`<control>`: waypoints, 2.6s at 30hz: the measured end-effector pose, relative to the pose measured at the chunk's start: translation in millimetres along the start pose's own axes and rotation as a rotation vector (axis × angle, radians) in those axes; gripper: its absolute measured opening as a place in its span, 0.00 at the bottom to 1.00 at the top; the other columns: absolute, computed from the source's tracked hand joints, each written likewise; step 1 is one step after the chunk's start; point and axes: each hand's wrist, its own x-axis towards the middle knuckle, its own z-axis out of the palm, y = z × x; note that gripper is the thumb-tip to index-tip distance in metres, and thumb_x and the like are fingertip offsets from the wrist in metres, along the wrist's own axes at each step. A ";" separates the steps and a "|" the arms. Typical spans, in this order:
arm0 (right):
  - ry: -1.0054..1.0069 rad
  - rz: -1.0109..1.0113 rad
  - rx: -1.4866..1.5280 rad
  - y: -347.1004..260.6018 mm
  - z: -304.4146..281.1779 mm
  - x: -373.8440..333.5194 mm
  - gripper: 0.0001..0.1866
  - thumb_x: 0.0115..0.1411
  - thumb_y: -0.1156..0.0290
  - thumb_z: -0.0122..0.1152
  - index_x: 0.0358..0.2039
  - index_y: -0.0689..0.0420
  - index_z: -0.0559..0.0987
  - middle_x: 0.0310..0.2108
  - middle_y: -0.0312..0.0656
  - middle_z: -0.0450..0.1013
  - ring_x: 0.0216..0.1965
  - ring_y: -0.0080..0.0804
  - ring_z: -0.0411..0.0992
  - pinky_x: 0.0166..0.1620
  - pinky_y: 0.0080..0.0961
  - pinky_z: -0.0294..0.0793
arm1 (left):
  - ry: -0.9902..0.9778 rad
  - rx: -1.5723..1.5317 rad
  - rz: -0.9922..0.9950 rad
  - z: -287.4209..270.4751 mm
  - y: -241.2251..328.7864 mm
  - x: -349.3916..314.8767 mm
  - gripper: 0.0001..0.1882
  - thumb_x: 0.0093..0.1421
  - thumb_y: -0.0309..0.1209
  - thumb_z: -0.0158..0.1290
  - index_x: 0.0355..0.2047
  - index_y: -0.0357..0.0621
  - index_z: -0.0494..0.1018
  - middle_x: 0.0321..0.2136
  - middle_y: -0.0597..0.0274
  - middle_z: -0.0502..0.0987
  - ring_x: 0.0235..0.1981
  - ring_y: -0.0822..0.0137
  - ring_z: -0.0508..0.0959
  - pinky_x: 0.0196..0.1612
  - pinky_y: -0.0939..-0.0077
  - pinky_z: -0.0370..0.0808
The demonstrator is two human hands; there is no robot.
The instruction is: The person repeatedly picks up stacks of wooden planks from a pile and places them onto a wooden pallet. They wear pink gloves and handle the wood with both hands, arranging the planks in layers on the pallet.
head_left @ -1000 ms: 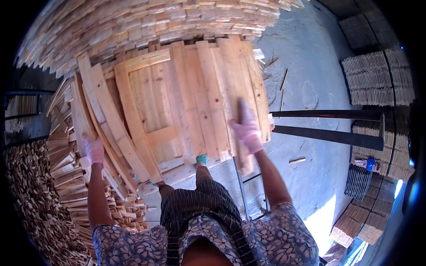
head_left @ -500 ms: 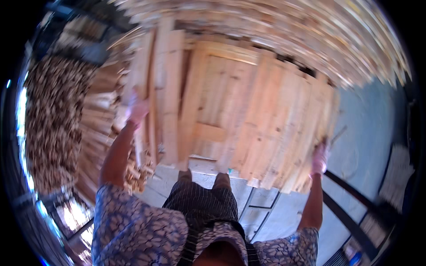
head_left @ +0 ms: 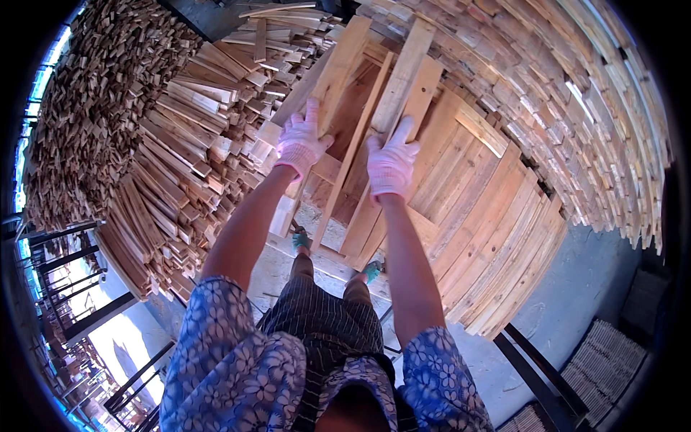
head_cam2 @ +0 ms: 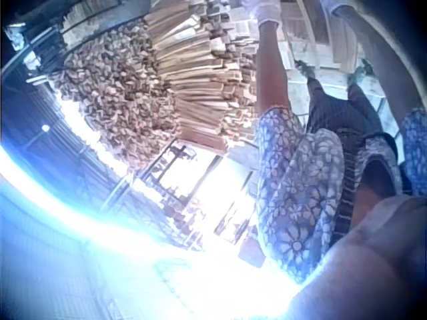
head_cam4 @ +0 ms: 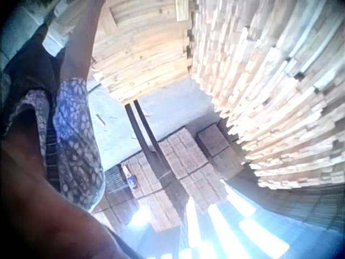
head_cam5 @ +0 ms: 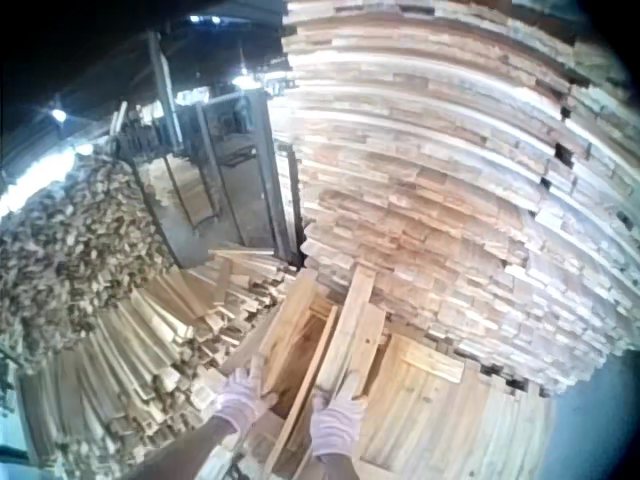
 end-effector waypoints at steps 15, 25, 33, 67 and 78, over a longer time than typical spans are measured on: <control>0.482 -0.169 0.003 119.8 -27.2 -45.3 0.46 0.64 0.63 0.65 0.76 0.51 0.50 0.67 0.52 0.62 0.61 0.45 0.67 0.61 0.36 0.68 | 0.278 -0.468 0.204 -10.5 -89.4 -96.2 0.42 0.59 0.41 0.64 0.71 0.56 0.58 0.51 0.37 0.73 0.49 0.41 0.77 0.53 0.52 0.76; 0.590 0.818 -0.500 228.4 -15.0 -91.1 0.46 0.61 0.39 0.57 0.71 0.45 0.51 0.61 0.69 0.56 0.62 0.74 0.57 0.54 0.67 0.69 | -0.163 -0.221 0.121 38.8 58.8 -24.0 0.49 0.60 0.45 0.60 0.73 0.55 0.42 0.59 0.33 0.63 0.53 0.35 0.75 0.55 0.49 0.74; 0.693 0.734 -0.284 237.7 -24.1 -108.2 0.47 0.57 0.62 0.60 0.73 0.46 0.46 0.51 0.61 0.55 0.50 0.58 0.59 0.47 0.55 0.71 | -0.245 -0.291 0.093 57.4 58.4 -18.1 0.57 0.59 0.49 0.63 0.75 0.57 0.34 0.66 0.27 0.53 0.61 0.33 0.70 0.65 0.51 0.68; -0.051 -0.058 -0.886 305.2 -173.0 -40.4 0.40 0.62 0.57 0.62 0.72 0.31 0.56 0.48 0.51 0.71 0.49 0.55 0.74 0.50 0.51 0.75 | 0.108 -0.392 0.290 114.6 185.6 -114.4 0.44 0.60 0.35 0.62 0.72 0.63 0.51 0.60 0.36 0.65 0.58 0.36 0.71 0.59 0.53 0.73; 0.053 -0.243 -1.027 317.0 -238.6 90.5 0.41 0.62 0.76 0.54 0.72 0.29 0.57 0.54 0.51 0.70 0.56 0.55 0.70 0.62 0.69 0.60 | 0.298 0.170 0.333 169.6 187.3 -159.1 0.42 0.56 0.39 0.64 0.69 0.53 0.58 0.53 0.43 0.68 0.54 0.39 0.71 0.52 0.44 0.73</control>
